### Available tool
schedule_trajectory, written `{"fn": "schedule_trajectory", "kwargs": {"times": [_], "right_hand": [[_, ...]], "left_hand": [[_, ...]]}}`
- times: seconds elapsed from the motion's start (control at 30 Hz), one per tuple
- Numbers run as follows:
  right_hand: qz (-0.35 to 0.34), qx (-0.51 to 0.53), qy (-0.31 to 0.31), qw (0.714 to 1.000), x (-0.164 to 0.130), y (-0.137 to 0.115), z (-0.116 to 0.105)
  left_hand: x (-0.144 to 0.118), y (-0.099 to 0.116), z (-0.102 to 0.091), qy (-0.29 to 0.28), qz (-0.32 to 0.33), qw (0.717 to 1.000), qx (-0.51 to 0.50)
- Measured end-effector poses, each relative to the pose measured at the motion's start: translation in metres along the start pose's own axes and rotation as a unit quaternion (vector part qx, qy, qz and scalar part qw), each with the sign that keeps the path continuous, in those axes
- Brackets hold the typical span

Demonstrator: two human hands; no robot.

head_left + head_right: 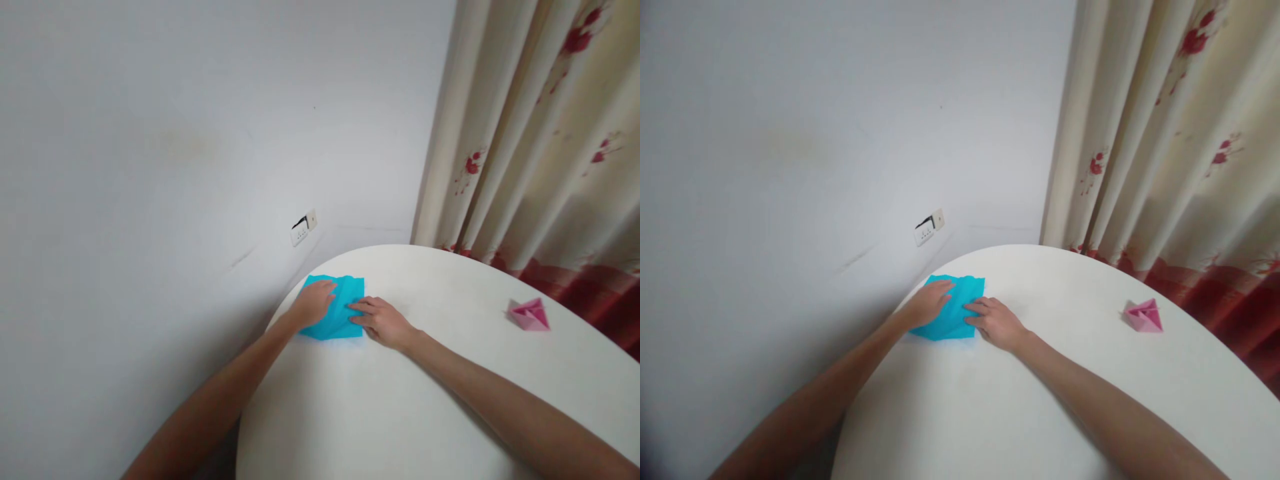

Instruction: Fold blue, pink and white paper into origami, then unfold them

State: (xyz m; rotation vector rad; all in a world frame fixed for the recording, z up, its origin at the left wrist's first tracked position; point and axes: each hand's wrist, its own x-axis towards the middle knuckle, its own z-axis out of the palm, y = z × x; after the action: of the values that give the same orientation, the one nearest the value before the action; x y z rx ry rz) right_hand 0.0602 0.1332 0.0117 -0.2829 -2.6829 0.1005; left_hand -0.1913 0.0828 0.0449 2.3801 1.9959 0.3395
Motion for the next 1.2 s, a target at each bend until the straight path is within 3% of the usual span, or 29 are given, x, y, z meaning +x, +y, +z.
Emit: {"fn": "schedule_trajectory", "kwargs": {"times": [0.07,0.2,0.27,0.37,0.47,0.57,0.7,0.97,1.07,1.2], "right_hand": [[-0.017,0.022,-0.017,0.999,-0.007,-0.007,-0.006],[-0.037,0.113,-0.057,0.991,-0.011,-0.015,-0.017],[0.031,0.137,-0.050,0.989,-0.001,-0.017,-0.015],[0.236,0.078,0.052,0.967,0.021,-0.022,0.002],[0.322,0.015,-0.002,0.947,0.033,-0.031,0.025],[0.357,-0.022,-0.052,0.932,0.029,-0.037,0.037],[0.368,-0.015,-0.076,0.927,0.017,-0.043,0.031],[0.347,0.012,-0.102,0.932,-0.003,-0.057,0.020],[0.340,0.004,-0.093,0.936,-0.009,-0.061,0.023],[0.341,-0.003,-0.084,0.936,-0.011,-0.061,0.025]], "left_hand": [[-0.001,0.019,0.022,-0.058,-0.067,0.996,0.031],[-0.010,0.031,0.048,-0.032,-0.084,0.994,0.065],[-0.007,0.032,0.051,-0.029,-0.069,0.995,0.072],[0.011,0.034,0.051,-0.039,-0.037,0.996,0.066],[0.031,0.036,0.055,-0.041,0.004,0.998,0.049],[0.042,0.032,0.058,-0.030,0.027,0.999,0.022],[0.046,0.015,0.058,-0.019,0.030,0.999,0.030],[0.063,-0.024,0.039,-0.054,-0.060,0.996,0.042],[0.067,-0.019,0.027,-0.042,-0.067,0.996,0.047],[0.053,0.017,0.031,-0.008,-0.027,0.999,0.045]]}}
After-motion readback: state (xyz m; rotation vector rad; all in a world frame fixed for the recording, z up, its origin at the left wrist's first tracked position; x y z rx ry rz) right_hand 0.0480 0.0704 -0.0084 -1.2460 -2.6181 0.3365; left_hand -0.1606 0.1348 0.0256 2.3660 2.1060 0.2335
